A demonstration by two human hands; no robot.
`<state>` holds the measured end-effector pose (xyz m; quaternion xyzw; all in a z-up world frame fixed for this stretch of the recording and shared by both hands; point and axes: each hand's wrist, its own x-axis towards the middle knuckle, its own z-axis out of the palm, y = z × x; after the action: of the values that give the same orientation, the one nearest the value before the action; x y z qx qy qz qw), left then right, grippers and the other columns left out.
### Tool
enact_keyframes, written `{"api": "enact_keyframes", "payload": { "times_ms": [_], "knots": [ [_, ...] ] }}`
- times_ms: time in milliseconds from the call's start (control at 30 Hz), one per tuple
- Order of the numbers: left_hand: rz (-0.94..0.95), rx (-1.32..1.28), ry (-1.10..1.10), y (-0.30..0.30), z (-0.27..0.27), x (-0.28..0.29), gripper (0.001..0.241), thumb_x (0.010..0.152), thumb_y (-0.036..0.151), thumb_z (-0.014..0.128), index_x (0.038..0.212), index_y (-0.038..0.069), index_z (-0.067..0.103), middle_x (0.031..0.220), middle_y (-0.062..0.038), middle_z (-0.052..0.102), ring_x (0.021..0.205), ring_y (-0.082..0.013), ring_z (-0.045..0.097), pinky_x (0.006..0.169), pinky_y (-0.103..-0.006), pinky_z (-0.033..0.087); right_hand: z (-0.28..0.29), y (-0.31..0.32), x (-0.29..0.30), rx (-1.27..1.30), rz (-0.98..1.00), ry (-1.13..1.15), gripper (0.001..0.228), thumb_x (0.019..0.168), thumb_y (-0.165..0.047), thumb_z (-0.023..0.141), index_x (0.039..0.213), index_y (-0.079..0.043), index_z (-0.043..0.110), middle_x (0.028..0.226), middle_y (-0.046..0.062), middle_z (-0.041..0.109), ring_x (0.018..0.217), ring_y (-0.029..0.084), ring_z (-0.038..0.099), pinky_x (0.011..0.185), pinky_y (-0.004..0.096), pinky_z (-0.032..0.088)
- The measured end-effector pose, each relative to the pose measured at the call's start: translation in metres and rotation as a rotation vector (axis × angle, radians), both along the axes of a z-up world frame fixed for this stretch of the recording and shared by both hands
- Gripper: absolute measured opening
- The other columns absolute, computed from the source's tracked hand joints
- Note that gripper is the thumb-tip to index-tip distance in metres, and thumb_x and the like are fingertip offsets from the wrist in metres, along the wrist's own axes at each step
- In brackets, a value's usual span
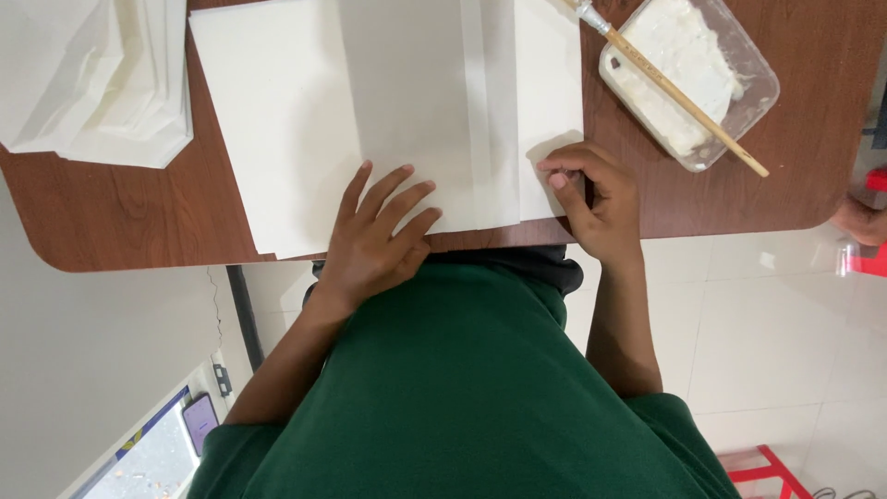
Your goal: The person applies white glue to the edges of a white paper structure using a brush. They then fold and press the glued sections together to form a box-like shape. The person also handles a yellow paper sheet, placing it on the table.
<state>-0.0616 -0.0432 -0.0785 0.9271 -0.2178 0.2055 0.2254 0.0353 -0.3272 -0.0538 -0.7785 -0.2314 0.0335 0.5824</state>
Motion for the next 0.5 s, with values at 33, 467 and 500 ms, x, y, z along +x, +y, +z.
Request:
{"api": "enact_keyframes", "payload": {
  "times_ms": [33, 467, 500],
  "knots": [
    [0.021, -0.039, -0.014, -0.003, 0.001, 0.001, 0.027, 0.085, 0.015, 0.069, 0.107, 0.021, 0.082, 0.130, -0.007, 0.073, 0.131, -0.0351, 0.062, 0.115, -0.0639, 0.039, 0.000, 0.000, 0.001, 0.006, -0.004, -0.023, 0.015, 0.105, -0.002, 0.061, 0.110, 0.001, 0.075, 0.094, 0.016, 0.070, 0.085, 0.021, 0.059, 0.079, 0.035, 0.048],
    [0.197, -0.004, 0.042, -0.004, 0.017, 0.013, 0.040, 0.083, -0.008, 0.072, 0.118, 0.010, 0.078, 0.121, -0.013, 0.075, 0.120, -0.0369, 0.068, 0.102, -0.0544, 0.054, 0.002, 0.003, 0.001, 0.003, -0.042, -0.005, 0.014, 0.104, 0.000, 0.062, 0.109, 0.000, 0.075, 0.089, 0.014, 0.068, 0.083, 0.020, 0.057, 0.078, 0.035, 0.046],
    [0.205, 0.013, 0.043, -0.004, 0.018, 0.013, 0.041, 0.083, -0.007, 0.071, 0.119, 0.010, 0.078, 0.120, -0.013, 0.076, 0.119, -0.0362, 0.069, 0.101, -0.0530, 0.055, 0.002, 0.003, 0.001, 0.000, -0.037, -0.012, 0.016, 0.105, 0.001, 0.060, 0.110, 0.000, 0.075, 0.090, 0.014, 0.068, 0.084, 0.019, 0.057, 0.078, 0.034, 0.047]
  ]
}}
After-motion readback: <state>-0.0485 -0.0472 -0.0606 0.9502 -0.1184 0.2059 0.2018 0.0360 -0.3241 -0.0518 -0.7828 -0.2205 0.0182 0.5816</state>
